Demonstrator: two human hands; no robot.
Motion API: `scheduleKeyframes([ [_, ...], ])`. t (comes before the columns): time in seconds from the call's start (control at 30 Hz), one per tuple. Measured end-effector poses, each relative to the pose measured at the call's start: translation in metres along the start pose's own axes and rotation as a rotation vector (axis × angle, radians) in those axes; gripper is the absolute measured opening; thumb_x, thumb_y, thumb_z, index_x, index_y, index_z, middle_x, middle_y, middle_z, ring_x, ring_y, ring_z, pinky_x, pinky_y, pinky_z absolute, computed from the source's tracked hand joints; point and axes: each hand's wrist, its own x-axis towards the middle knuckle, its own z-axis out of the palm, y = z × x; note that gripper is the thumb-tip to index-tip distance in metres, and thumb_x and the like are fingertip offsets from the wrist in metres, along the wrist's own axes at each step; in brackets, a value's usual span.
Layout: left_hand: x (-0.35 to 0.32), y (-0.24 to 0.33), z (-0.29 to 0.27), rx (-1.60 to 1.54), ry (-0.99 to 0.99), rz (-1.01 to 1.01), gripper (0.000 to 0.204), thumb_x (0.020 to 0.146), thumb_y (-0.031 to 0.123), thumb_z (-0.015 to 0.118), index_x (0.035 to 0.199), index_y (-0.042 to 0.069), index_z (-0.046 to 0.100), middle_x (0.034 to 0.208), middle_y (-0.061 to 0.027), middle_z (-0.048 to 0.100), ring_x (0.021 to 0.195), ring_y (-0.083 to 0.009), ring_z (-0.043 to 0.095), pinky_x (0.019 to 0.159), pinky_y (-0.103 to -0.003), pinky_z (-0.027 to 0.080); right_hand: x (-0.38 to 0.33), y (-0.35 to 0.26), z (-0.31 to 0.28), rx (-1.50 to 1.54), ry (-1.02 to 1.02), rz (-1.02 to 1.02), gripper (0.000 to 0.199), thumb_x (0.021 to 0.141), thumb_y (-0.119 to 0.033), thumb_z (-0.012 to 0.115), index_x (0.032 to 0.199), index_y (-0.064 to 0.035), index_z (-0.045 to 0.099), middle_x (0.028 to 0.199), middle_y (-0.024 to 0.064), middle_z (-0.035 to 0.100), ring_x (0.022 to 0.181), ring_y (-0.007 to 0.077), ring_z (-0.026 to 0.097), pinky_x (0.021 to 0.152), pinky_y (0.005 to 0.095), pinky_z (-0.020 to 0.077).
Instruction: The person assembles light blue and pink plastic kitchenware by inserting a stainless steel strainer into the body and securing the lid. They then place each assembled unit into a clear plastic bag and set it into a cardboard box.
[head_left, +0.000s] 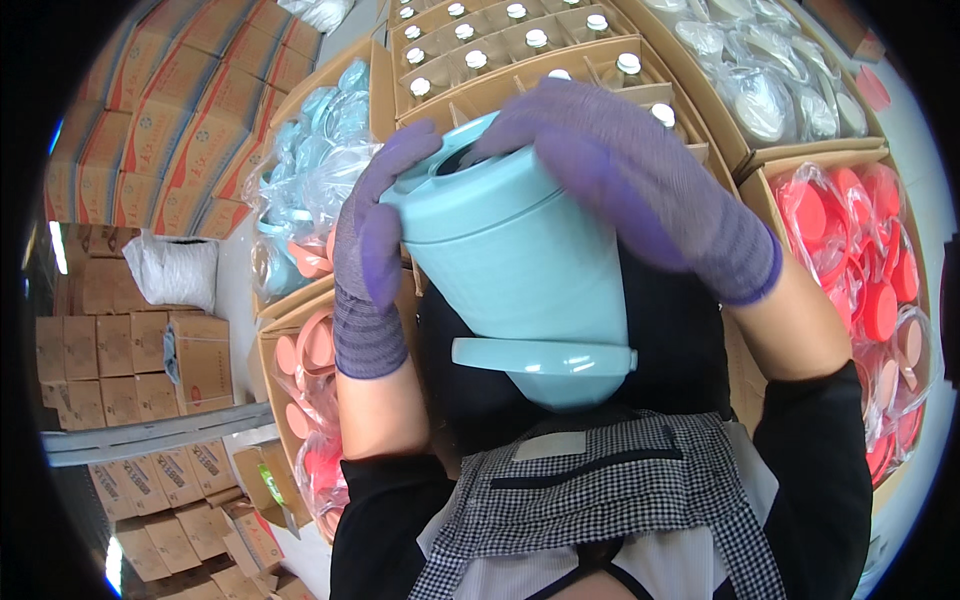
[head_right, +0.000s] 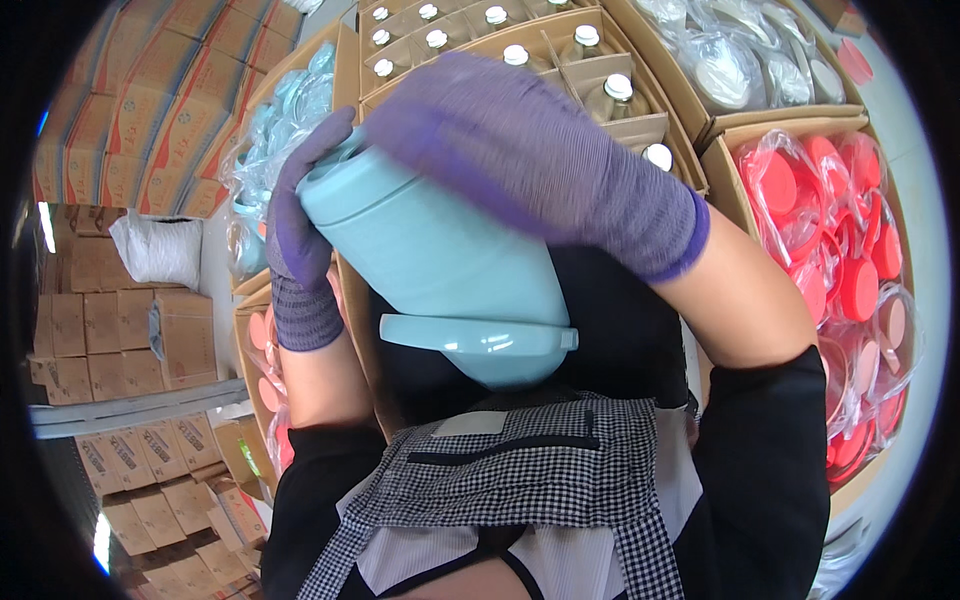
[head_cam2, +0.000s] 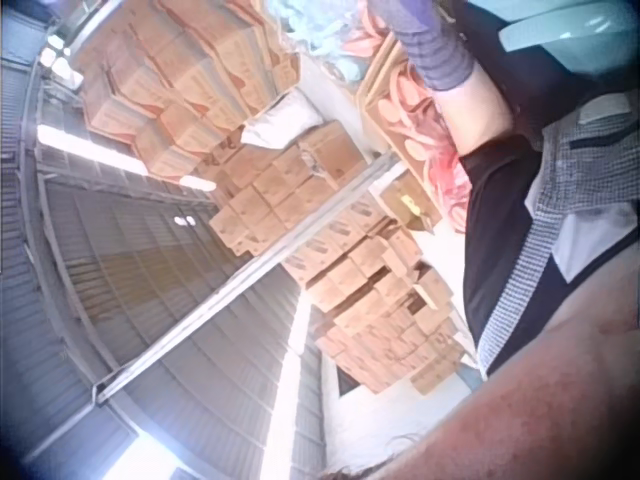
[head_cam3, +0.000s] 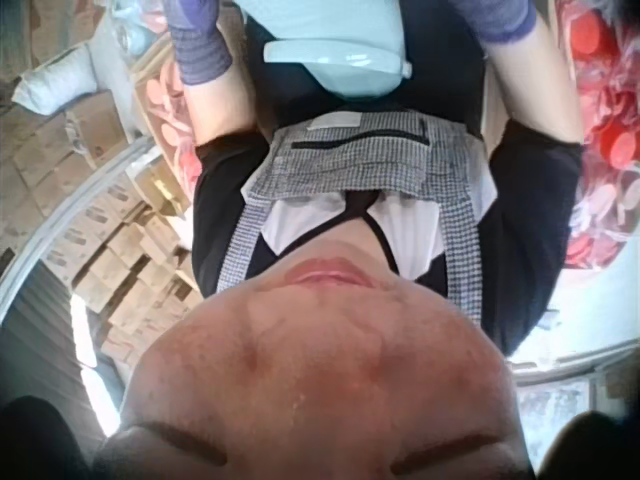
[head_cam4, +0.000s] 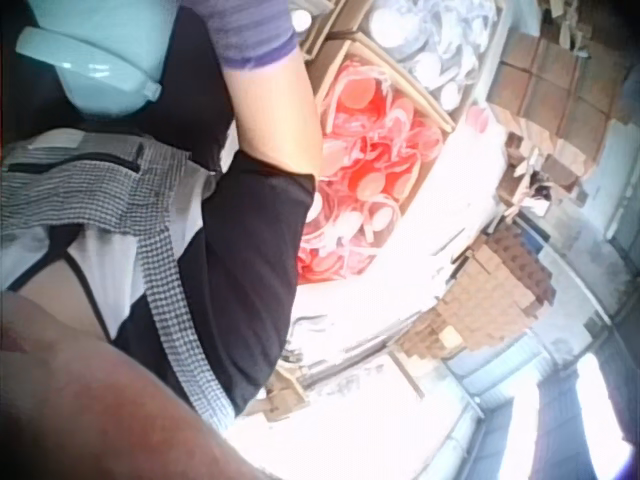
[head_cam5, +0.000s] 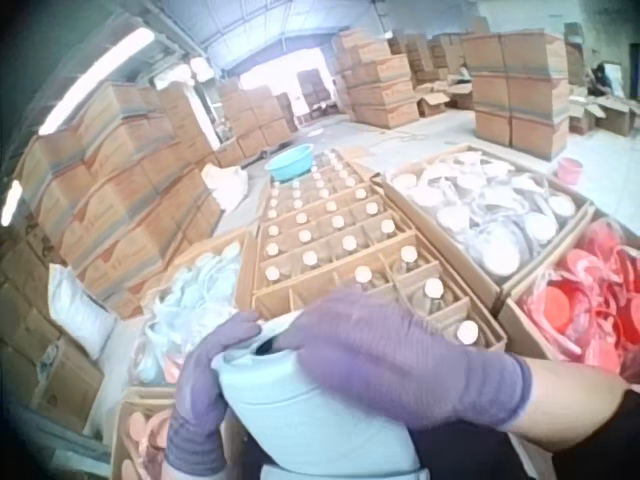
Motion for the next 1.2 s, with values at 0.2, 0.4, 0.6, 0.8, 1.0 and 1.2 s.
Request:
scheduleKeyframes([
  [0.2,-0.016,0.010,0.001,0.174,0.072,0.098,0.052,0.101,0.030,0.050,0.135,-0.007,0.064,0.134,-0.0200,0.067,0.129,-0.0305,0.060,0.114,-0.041,0.041,0.010,0.020,-0.011,0.591,0.118,0.314,0.071,0.116,-0.051,0.019,0.130,-0.0075,0.073,0.129,0.0093,0.072,0.120,0.0196,0.065,0.115,0.0387,0.0438],
  [0.4,0.000,-0.041,0.008,0.105,0.090,0.292,0.041,0.103,0.032,0.053,0.115,-0.004,0.070,0.124,-0.0226,0.070,0.121,-0.0327,0.065,0.109,-0.044,0.047,-0.017,0.025,0.005,0.385,0.059,0.258,0.052,0.115,-0.037,0.030,0.130,-0.0081,0.070,0.124,0.0116,0.073,0.120,0.0260,0.067,0.112,0.0377,0.0470],
  [0.6,0.013,-0.087,0.005,-0.605,-0.119,0.242,0.055,0.112,0.039,0.031,0.128,-0.004,0.062,0.132,-0.0257,0.066,0.125,-0.0380,0.062,0.110,-0.047,0.048,-0.008,-0.045,-0.021,-0.202,0.096,-0.034,0.032,0.100,-0.022,0.061,0.129,-0.0117,0.071,0.124,0.0151,0.069,0.116,0.0344,0.067,0.104,0.0454,0.0508],
  [0.8,0.014,-0.059,0.013,-0.435,0.016,-0.140,0.081,0.111,0.057,0.020,0.127,-0.006,0.068,0.139,-0.0282,0.063,0.147,-0.0422,0.044,0.124,-0.052,0.030,-0.009,-0.019,0.009,-0.321,0.181,0.021,0.030,0.094,-0.020,0.067,0.122,-0.0115,0.072,0.113,0.0133,0.072,0.112,0.0329,0.069,0.102,0.0443,0.0526],
  [1.0,-0.001,0.016,0.015,0.360,-0.047,0.378,0.059,0.102,0.042,0.045,0.132,-0.003,0.068,0.121,-0.0221,0.072,0.117,-0.0348,0.063,0.107,-0.046,0.041,0.002,0.072,0.034,0.459,-0.036,0.142,0.033,0.099,-0.023,0.064,0.129,-0.0095,0.069,0.119,0.0120,0.074,0.107,0.0313,0.072,0.101,0.0408,0.0545],
  [1.2,0.013,0.066,0.064,0.811,-0.099,0.377,0.052,0.095,0.035,0.067,0.133,-0.001,0.068,0.113,-0.0195,0.075,0.090,-0.0303,0.072,0.081,-0.039,0.056,0.007,0.107,0.057,0.328,-0.224,0.269,0.035,0.104,-0.021,0.061,0.137,-0.0095,0.066,0.132,0.0095,0.068,0.120,0.0242,0.065,0.107,0.0408,0.0508],
])
